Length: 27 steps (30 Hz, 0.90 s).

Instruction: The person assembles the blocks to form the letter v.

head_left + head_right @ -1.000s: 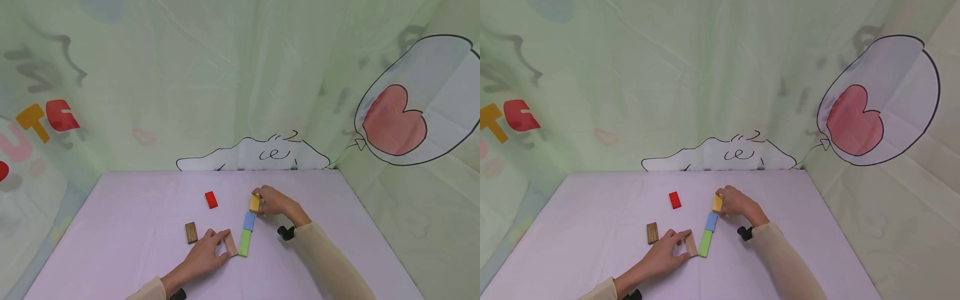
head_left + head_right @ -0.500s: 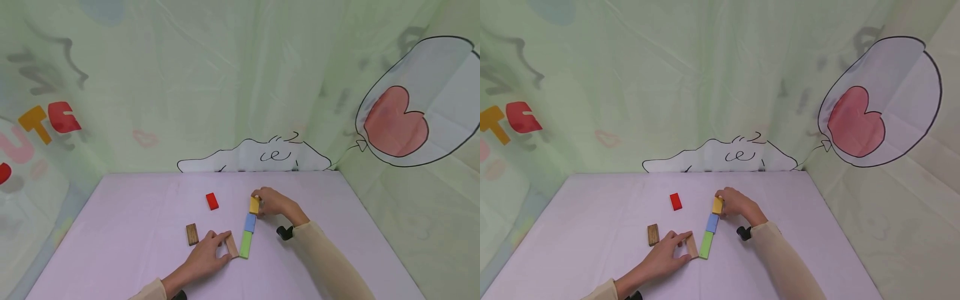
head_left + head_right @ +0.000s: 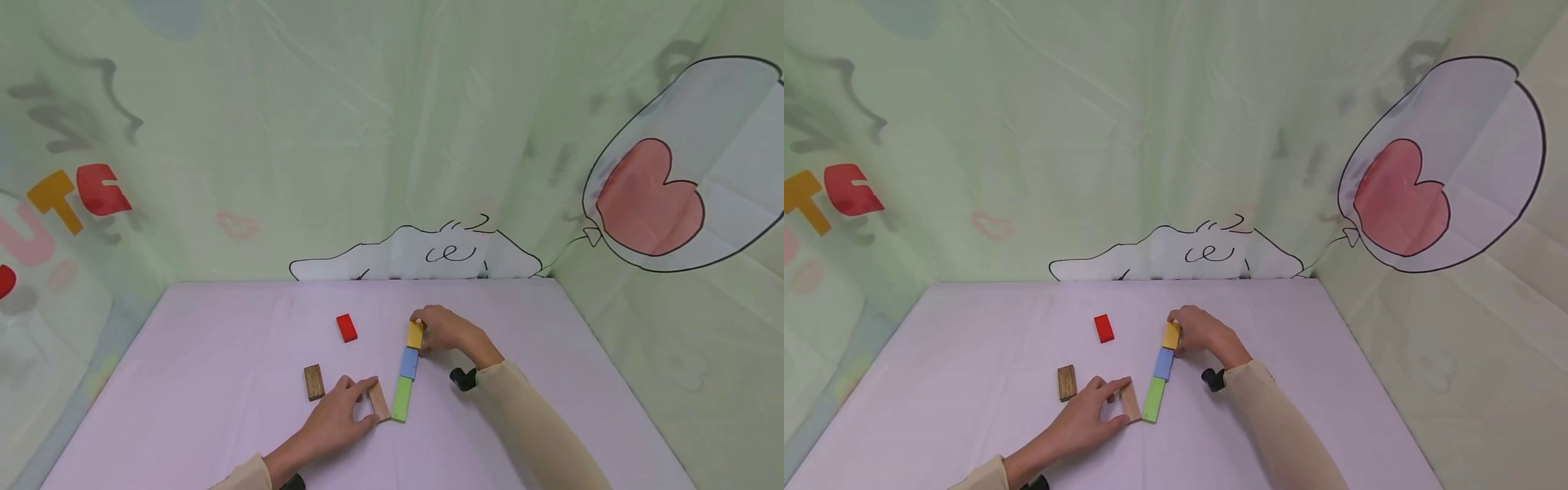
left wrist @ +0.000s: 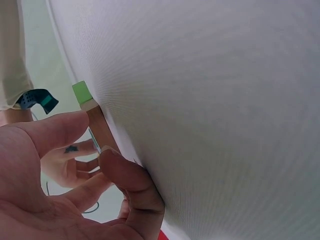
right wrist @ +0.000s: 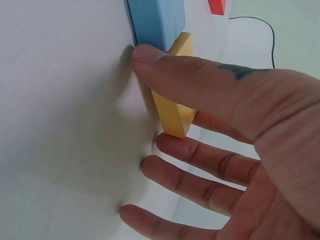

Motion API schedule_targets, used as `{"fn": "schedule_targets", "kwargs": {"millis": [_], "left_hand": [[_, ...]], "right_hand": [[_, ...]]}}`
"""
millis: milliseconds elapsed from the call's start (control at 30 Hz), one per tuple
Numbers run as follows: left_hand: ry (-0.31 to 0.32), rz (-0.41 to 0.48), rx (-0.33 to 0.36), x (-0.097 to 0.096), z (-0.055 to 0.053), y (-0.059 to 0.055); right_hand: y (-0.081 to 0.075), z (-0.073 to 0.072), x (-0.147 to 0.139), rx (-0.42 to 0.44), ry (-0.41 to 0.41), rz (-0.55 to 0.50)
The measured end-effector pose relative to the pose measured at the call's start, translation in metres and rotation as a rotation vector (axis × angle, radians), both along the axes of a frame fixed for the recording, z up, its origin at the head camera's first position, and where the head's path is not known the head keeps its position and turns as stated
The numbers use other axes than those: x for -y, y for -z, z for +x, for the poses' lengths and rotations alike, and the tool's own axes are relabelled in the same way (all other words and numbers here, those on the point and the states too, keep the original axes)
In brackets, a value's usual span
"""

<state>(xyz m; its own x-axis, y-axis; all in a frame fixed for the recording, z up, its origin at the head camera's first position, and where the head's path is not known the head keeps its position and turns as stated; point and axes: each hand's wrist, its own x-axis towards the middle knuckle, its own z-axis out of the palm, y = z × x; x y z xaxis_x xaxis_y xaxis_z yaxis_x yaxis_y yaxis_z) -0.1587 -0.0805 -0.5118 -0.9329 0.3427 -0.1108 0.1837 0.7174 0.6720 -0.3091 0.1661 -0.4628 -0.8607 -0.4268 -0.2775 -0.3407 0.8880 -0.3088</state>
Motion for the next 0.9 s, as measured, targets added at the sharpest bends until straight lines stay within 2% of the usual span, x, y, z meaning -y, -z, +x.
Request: {"fn": "schedule_targets", "kwargs": {"millis": [300,600,900], "left_hand": [[-0.004,0.0,0.012,-0.0001,0.0002,-0.0009],[0.0,0.003,0.005,0.0006,0.0002,-0.0018],[0.0,-0.001,0.004,-0.0001,0.0008,-0.002]], "right_hand": [[-0.0019,0.0032,0.0025,-0.005,0.004,0.025],[-0.0063,0.0045,-0.0002,0.033,0.03,0.006],[-0.0036,0.0046,0.0003,0.029,0.02,0.009]]}}
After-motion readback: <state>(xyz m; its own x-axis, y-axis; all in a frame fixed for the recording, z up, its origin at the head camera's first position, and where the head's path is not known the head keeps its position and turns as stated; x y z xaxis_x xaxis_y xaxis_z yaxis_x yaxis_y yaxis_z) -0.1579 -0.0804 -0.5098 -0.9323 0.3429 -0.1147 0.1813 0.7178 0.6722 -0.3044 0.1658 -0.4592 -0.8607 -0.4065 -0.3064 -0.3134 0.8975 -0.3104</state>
